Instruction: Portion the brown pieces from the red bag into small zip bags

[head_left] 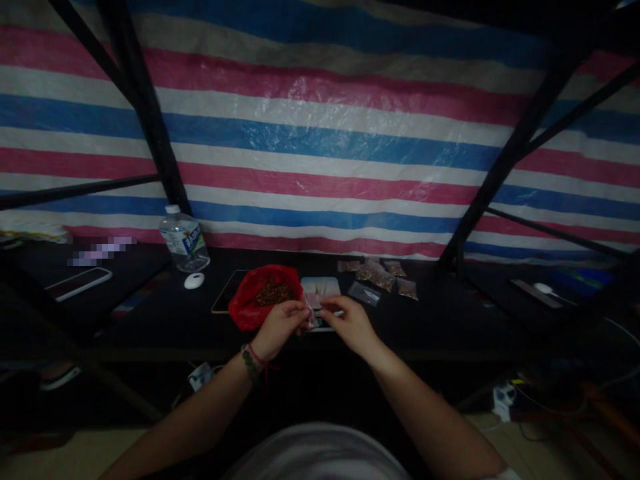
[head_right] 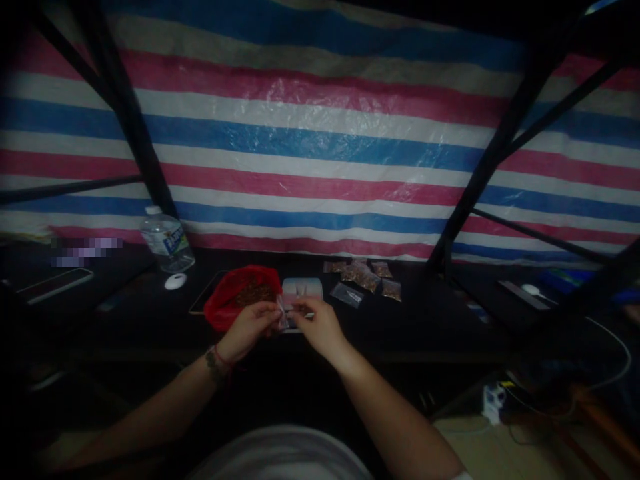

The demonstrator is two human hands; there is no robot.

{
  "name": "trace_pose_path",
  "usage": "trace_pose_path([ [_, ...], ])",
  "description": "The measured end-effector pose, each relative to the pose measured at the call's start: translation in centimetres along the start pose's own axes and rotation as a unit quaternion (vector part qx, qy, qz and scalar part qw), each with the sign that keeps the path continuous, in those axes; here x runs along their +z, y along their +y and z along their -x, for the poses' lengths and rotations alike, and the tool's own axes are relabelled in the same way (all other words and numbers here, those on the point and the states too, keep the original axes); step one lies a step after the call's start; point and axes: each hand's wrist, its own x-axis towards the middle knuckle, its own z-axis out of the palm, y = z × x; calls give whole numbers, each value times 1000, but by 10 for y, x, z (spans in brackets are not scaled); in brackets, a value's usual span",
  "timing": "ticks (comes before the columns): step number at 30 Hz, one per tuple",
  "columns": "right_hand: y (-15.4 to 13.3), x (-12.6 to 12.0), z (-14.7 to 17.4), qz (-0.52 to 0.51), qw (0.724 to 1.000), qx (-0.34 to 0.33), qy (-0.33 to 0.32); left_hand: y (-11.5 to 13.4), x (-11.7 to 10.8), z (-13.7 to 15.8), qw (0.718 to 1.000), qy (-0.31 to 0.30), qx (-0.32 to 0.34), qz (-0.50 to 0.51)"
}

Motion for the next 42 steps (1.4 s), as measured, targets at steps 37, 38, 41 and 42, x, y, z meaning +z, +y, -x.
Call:
trace_pose_path([
  [37,5,11,6,-265,943,151,-134,1,5,8,992,-50,50,-109],
  [38,4,11,6,-264,943,152,-134,0,4,8,991,-52,53,-107],
  [41,2,12,7,-265,943,156,-127,-2,3,8,990,-49,64,-116],
  [42,1,12,7,-270,942,157,-126,-2,3,8,989,-47,68,-123],
])
